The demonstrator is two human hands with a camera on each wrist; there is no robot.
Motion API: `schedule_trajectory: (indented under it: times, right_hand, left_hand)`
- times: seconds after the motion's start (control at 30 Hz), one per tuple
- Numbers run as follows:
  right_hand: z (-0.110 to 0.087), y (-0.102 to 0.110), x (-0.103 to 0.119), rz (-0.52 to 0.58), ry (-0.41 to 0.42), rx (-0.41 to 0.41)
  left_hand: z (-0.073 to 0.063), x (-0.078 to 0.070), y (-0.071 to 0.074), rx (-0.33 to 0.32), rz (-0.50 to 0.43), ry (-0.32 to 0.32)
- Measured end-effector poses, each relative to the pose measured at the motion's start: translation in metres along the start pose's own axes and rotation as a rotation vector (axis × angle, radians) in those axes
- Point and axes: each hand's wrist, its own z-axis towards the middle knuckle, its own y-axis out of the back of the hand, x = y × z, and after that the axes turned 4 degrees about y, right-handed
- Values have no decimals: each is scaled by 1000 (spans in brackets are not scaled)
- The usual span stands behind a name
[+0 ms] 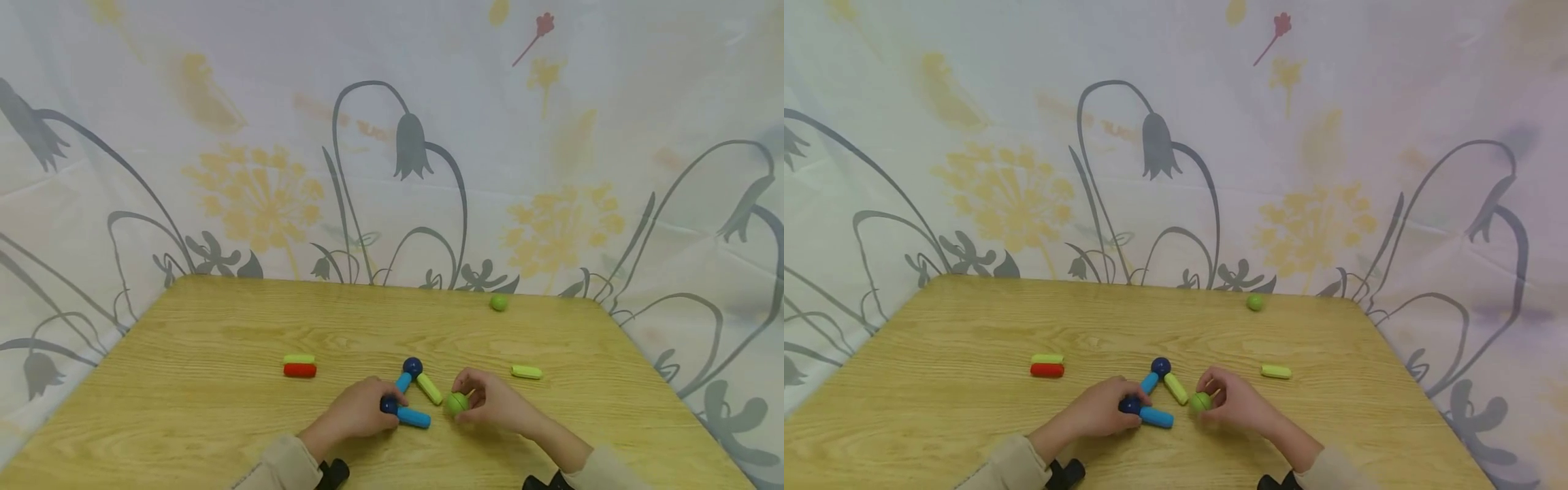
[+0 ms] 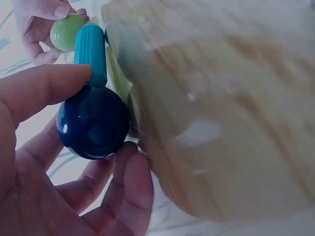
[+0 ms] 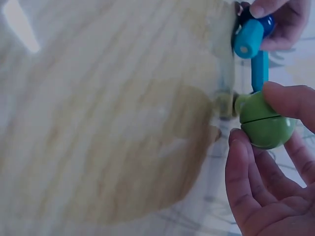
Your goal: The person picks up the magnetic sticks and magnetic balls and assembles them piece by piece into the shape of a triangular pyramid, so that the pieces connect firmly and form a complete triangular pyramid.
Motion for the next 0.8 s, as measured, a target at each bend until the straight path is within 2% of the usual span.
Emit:
schedule_trajectory:
  times: [0.13,0.23,0.33,0.57,0.8]
  right_hand:
    - [-1,-5,2,16,-8,30]
    - [-1,-8,3,31,-2,47]
    - [0,-10,4,32,13,55]
    - [0,-14,7,53,31,86]
    - [1,-12,6,65,23,115]
  left_hand:
    - [0,-5,-3,-24,93,-2]
    - [0,-7,-4,-43,108,6]
    - [0,-7,-5,-50,99,3]
    - [1,-3,-6,-21,50,-13]
    - [1,-2,-6,-9,20,-12]
